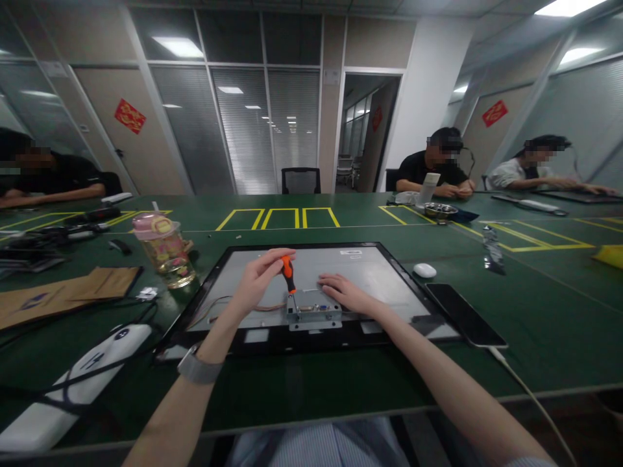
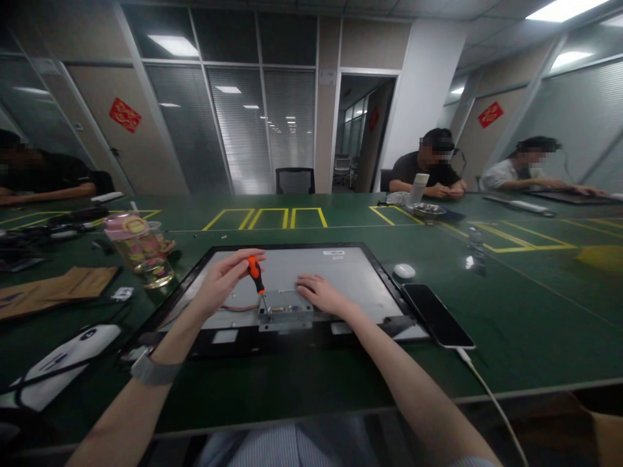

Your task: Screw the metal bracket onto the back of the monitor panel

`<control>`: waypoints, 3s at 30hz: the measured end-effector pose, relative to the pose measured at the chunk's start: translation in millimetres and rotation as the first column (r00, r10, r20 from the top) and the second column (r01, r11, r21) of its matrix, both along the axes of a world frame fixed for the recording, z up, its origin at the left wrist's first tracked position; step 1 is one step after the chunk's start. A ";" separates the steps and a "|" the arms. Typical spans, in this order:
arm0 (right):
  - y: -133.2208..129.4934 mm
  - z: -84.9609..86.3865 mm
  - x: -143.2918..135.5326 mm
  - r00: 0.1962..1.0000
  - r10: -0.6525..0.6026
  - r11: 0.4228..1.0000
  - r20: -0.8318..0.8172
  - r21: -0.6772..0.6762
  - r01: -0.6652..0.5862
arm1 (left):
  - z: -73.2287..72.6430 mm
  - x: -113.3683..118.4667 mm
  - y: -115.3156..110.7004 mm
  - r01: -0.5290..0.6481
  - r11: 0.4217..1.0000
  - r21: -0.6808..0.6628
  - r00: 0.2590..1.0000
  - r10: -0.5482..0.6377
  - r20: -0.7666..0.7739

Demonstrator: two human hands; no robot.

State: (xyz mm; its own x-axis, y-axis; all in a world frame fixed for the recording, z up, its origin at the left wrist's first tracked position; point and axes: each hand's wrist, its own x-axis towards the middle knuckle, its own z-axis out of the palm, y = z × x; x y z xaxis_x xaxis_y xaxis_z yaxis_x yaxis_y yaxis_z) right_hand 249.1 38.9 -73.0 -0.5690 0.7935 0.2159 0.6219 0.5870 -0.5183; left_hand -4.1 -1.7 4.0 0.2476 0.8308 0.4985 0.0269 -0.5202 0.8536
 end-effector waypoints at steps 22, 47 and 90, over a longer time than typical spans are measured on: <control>5.9 -8.3 3.0 0.999 0.032 0.998 -0.001 0.057 -0.032 | -4.3 13.4 -5.5 -0.224 0.960 0.169 0.969 0.238 -0.066; -3.7 -2.1 1.6 0.996 0.025 0.999 0.083 0.039 -0.029 | -7.3 17.4 -8.2 -0.176 0.982 0.074 0.984 0.178 -0.015; -2.0 -4.4 1.6 0.998 0.025 0.999 0.065 0.026 -0.026 | -9.7 17.5 -8.5 -0.194 0.959 0.205 0.978 0.206 -0.039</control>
State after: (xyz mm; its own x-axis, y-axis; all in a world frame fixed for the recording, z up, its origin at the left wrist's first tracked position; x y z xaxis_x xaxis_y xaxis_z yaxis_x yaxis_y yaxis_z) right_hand 250.6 36.9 -77.3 -0.6026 0.7729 0.1989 0.6383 0.6163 -0.4612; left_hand 13.4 -10.2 -5.7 0.1204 0.7518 0.6483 0.1956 -0.6582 0.7270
